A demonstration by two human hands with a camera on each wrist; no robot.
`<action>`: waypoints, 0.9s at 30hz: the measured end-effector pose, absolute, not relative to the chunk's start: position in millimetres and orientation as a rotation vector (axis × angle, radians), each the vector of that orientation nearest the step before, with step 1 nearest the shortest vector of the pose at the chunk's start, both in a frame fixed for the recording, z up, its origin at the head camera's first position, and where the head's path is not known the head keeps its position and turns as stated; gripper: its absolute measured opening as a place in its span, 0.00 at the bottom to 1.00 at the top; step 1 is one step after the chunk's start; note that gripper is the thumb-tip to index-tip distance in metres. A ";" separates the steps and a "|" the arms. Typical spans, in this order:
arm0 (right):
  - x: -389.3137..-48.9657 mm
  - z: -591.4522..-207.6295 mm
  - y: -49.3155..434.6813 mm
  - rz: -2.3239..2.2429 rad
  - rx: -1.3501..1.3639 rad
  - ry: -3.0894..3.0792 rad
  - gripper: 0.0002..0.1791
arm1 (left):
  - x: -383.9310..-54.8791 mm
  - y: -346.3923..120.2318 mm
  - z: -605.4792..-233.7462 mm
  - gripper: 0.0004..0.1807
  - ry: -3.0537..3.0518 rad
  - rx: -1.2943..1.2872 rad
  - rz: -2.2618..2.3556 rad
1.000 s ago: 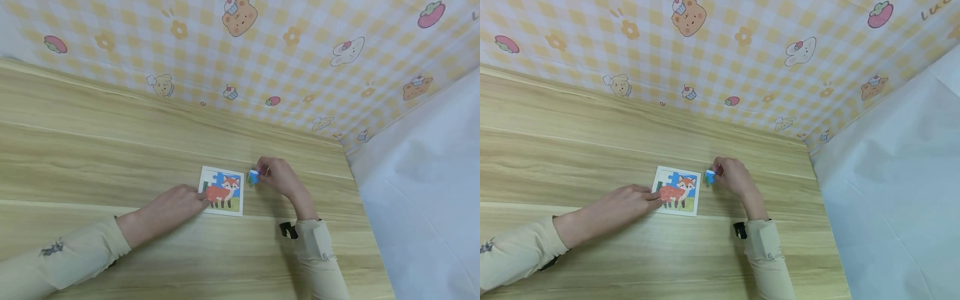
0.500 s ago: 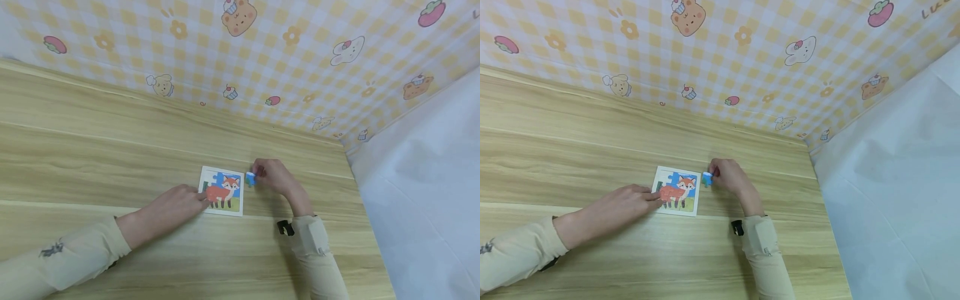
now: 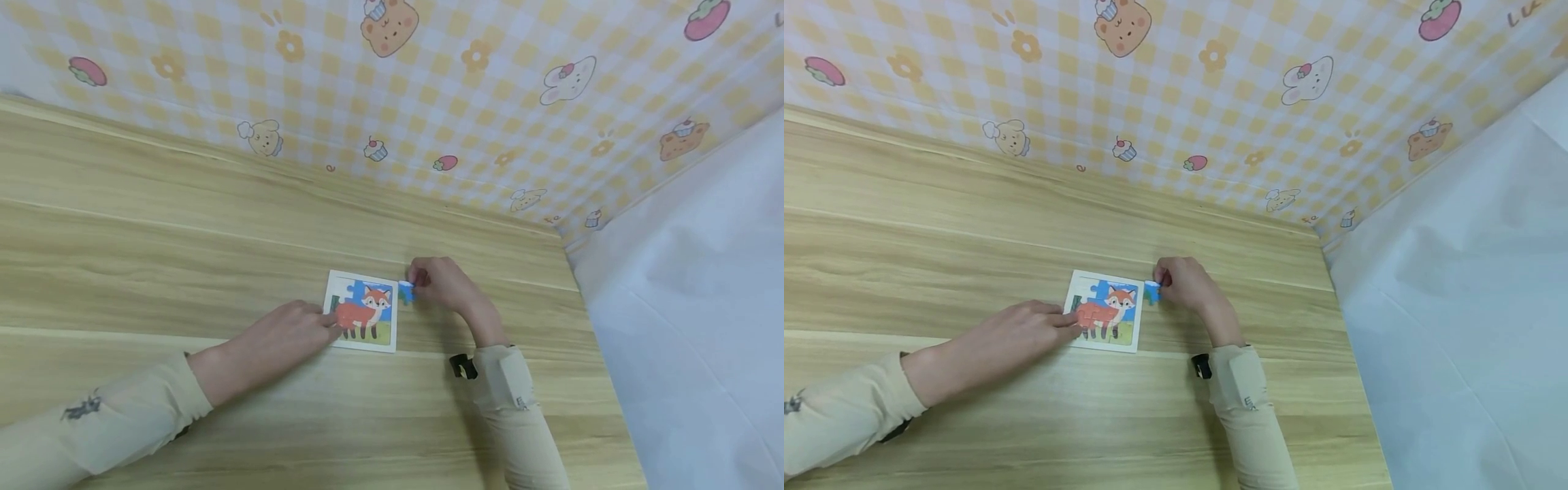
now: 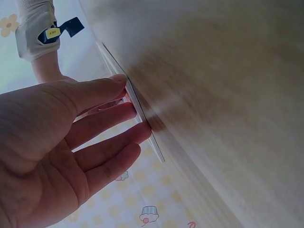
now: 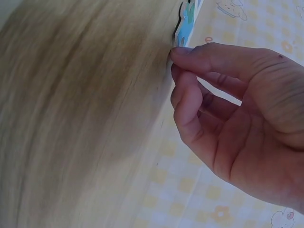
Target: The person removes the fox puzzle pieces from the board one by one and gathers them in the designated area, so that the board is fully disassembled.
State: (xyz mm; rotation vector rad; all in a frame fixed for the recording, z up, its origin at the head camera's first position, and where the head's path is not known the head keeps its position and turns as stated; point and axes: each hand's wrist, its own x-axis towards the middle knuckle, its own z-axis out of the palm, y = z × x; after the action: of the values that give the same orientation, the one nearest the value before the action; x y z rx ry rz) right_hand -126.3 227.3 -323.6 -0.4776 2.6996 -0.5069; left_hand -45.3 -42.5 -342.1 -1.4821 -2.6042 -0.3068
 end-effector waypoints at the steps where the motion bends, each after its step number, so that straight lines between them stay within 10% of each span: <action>1: -126.5 -323.5 226.9 -0.507 -0.471 2.696 0.07 | -45.3 -42.7 -342.3 0.20 -2.603 -1.483 -0.307; 27: -125.2 -325.4 220.7 -0.588 -0.412 2.704 0.05 | -45.5 -43.3 -344.7 0.20 -2.578 -1.493 -0.331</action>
State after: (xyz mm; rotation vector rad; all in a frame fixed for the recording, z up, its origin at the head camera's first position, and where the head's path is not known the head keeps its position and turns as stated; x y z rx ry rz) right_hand -125.2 220.7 -325.4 -0.4122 2.7036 -0.5883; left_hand -45.5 -43.3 -344.7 -1.4934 -2.5776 -0.3310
